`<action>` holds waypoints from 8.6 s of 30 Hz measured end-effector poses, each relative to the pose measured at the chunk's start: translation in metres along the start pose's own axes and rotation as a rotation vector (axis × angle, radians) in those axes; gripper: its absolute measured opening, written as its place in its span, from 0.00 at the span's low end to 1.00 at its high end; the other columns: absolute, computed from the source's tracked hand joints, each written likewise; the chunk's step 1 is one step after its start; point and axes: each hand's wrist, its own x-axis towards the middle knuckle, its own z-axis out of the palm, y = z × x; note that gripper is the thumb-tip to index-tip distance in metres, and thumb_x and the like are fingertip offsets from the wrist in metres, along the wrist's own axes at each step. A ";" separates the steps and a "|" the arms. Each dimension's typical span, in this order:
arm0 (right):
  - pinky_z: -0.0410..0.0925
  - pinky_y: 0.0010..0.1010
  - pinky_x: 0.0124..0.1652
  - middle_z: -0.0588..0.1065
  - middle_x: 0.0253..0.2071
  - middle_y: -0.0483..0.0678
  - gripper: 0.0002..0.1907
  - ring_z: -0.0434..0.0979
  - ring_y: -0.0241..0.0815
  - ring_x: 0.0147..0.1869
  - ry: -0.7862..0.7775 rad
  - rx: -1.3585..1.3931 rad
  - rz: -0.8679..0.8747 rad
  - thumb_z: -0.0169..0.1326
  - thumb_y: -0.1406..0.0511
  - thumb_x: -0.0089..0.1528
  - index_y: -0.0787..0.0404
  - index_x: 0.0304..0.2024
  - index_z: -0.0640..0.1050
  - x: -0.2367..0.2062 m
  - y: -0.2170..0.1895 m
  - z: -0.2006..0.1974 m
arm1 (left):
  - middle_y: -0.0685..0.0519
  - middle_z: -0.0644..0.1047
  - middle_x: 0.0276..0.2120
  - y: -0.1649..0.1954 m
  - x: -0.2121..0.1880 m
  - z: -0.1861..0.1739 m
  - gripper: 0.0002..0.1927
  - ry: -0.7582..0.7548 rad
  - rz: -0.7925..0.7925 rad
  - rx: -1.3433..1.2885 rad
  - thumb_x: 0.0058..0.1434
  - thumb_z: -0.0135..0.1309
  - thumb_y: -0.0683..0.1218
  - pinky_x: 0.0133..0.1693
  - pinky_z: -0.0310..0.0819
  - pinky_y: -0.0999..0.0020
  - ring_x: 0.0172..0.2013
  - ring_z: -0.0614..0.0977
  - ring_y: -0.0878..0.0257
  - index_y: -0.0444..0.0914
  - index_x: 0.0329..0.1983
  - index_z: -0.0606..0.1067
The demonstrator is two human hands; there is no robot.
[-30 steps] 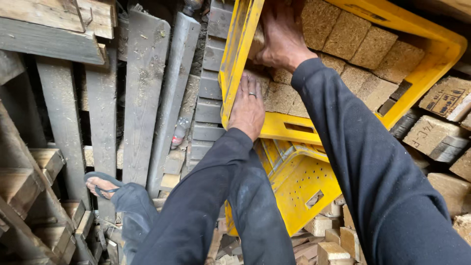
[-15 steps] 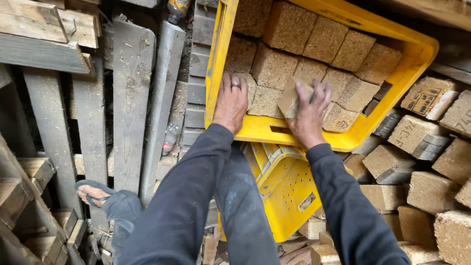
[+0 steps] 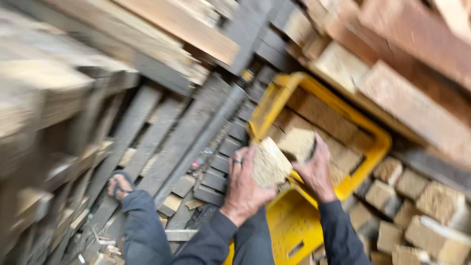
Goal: The person assembles wooden pallets by nailing small wooden blocks onto pallet slats using a hammer. They repeatedly pick up blocks, position them, and drive nails into the wood. The person also moves blocks between yellow crates and the pallets.
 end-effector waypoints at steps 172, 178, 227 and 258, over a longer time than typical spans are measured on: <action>0.59 0.54 0.69 0.71 0.69 0.50 0.47 0.66 0.55 0.73 -0.232 2.109 0.261 0.71 0.55 0.51 0.54 0.71 0.69 -0.061 -0.310 0.035 | 0.47 0.60 0.70 0.000 -0.100 -0.269 0.62 0.164 -0.276 -1.251 0.47 0.67 0.57 0.67 0.61 0.51 0.68 0.66 0.52 0.48 0.79 0.41; 0.57 0.50 0.66 0.68 0.69 0.50 0.54 0.64 0.55 0.72 -0.307 1.735 0.238 0.69 0.53 0.49 0.54 0.76 0.63 -0.105 -0.430 0.023 | 0.37 0.62 0.70 0.061 -0.179 -0.429 0.71 0.388 -0.110 -0.473 0.42 0.68 0.65 0.71 0.62 0.51 0.71 0.67 0.46 0.32 0.79 0.43; 0.46 0.66 0.70 0.56 0.73 0.54 0.42 0.53 0.56 0.77 -0.358 -0.319 -1.392 0.70 0.53 0.50 0.46 0.64 0.67 -0.371 -0.848 0.269 | 0.49 0.72 0.62 -0.022 -0.490 -0.785 0.43 0.882 0.053 -0.723 0.64 0.61 0.60 0.66 0.73 0.58 0.63 0.75 0.56 0.35 0.74 0.61; 0.68 0.38 0.67 0.66 0.69 0.56 0.52 0.70 0.47 0.70 -0.066 0.757 0.075 0.67 0.64 0.58 0.64 0.78 0.53 -0.084 -0.610 -0.029 | 0.42 0.64 0.60 -0.021 -0.118 -0.566 0.60 0.255 0.091 0.094 0.39 0.77 0.50 0.67 0.61 0.50 0.63 0.66 0.48 0.41 0.69 0.51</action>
